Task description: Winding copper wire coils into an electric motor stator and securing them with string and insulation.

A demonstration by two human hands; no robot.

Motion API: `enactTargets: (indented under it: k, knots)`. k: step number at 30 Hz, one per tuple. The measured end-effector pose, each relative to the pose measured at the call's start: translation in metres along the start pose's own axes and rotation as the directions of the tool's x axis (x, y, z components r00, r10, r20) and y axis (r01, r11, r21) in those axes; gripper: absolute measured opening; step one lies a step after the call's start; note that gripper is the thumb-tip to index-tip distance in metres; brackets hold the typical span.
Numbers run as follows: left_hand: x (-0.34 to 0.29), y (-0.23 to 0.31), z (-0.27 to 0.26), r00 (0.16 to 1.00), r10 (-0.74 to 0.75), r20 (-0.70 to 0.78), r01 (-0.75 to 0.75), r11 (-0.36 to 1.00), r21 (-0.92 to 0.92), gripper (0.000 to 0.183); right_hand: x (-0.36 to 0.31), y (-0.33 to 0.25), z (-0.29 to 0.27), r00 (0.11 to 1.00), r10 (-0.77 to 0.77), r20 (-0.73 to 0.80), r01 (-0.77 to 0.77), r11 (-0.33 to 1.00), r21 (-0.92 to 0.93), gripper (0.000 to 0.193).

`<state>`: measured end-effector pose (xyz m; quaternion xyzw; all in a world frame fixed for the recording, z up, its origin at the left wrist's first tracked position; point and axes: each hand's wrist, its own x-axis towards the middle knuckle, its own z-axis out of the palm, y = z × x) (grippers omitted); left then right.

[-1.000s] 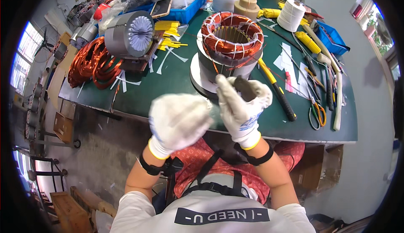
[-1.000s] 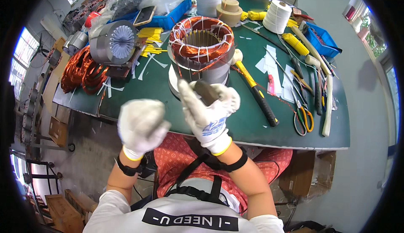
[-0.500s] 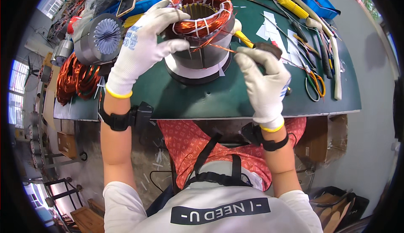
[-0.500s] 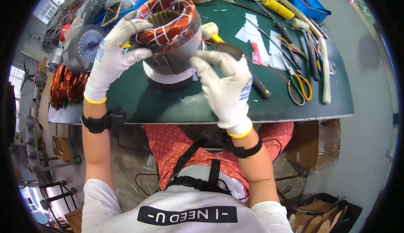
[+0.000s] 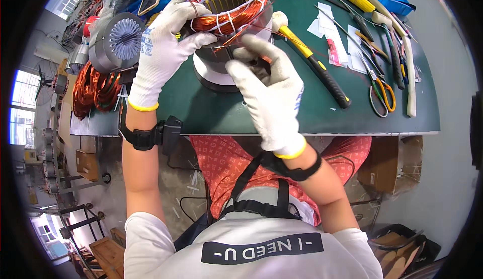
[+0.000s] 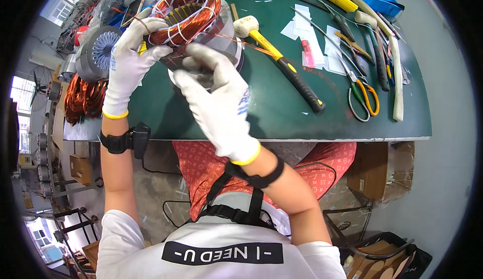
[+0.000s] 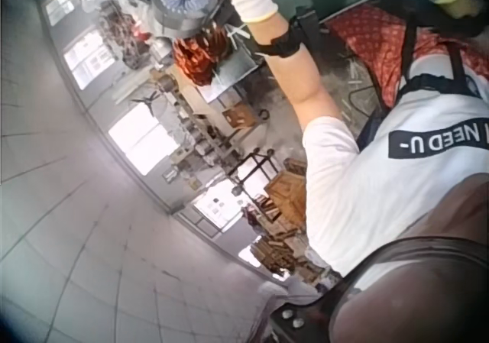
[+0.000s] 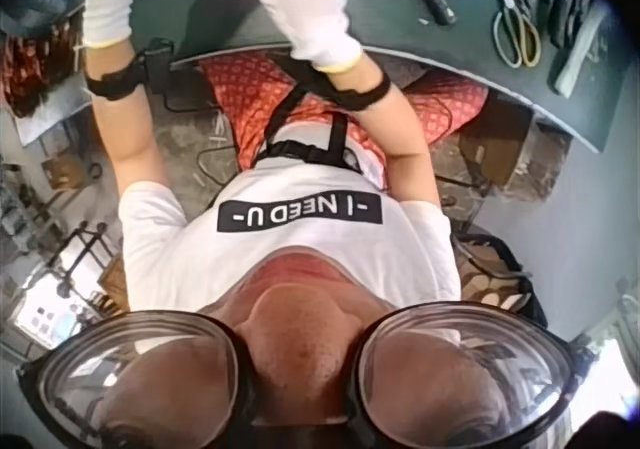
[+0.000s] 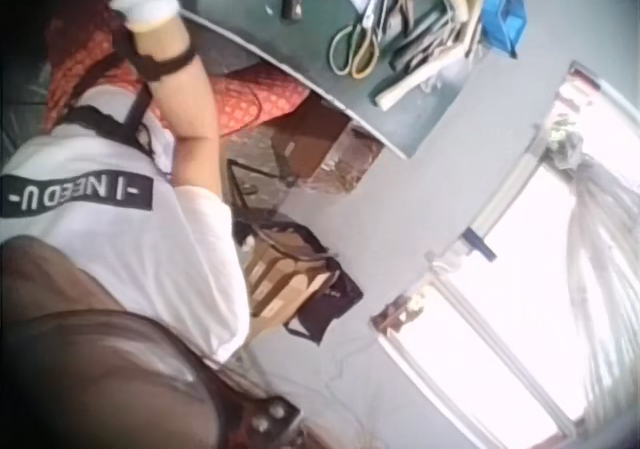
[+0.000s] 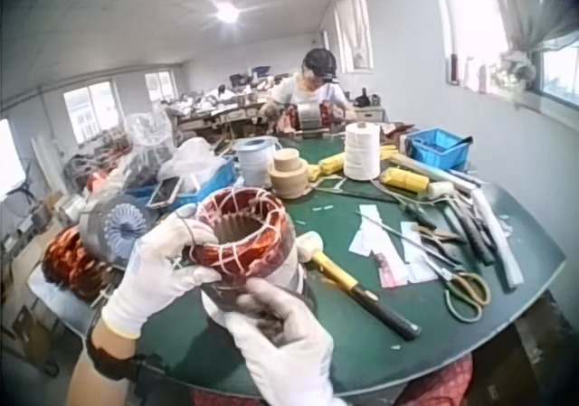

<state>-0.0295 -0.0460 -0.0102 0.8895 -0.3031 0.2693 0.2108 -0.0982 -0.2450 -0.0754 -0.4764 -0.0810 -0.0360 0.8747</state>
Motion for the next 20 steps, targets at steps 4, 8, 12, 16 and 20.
enactTargets:
  k: [4, 8, 12, 16, 20]
  knots:
    - [0.0, 0.0, -0.001, 1.0, 0.011, -0.017, -0.01, 0.999, 0.032, 0.043, 0.025, 0.006, 0.008, 0.781, -0.607, 0.147, 0.604, 0.673, -0.428, 0.019]
    - [-0.004, 0.0, 0.005, 0.998, -0.009, -0.07, 0.01, 1.0, 0.019, 0.04, 0.036, 0.008, 0.0, 0.834, -0.552, -0.011, 0.457, 0.702, -0.546, 0.02]
    - [-0.003, 0.0, 0.006, 0.996, 0.01, -0.089, -0.008, 1.0, 0.027, 0.039, 0.039, 0.007, 0.009, 0.921, -0.325, -0.213, 0.25, 0.916, -0.315, 0.019]
    - [-0.003, -0.002, 0.006, 0.993, 0.046, -0.113, -0.04, 0.998, 0.054, 0.039, 0.051, 0.013, 0.017, 0.785, -0.6, -0.155, 0.451, 0.724, -0.522, 0.017]
    - [-0.004, 0.0, 0.004, 0.998, -0.015, -0.063, 0.013, 0.999, -0.035, 0.037, 0.068, 0.013, 0.0, 0.605, -0.75, 0.268, 0.713, 0.361, -0.6, 0.013]
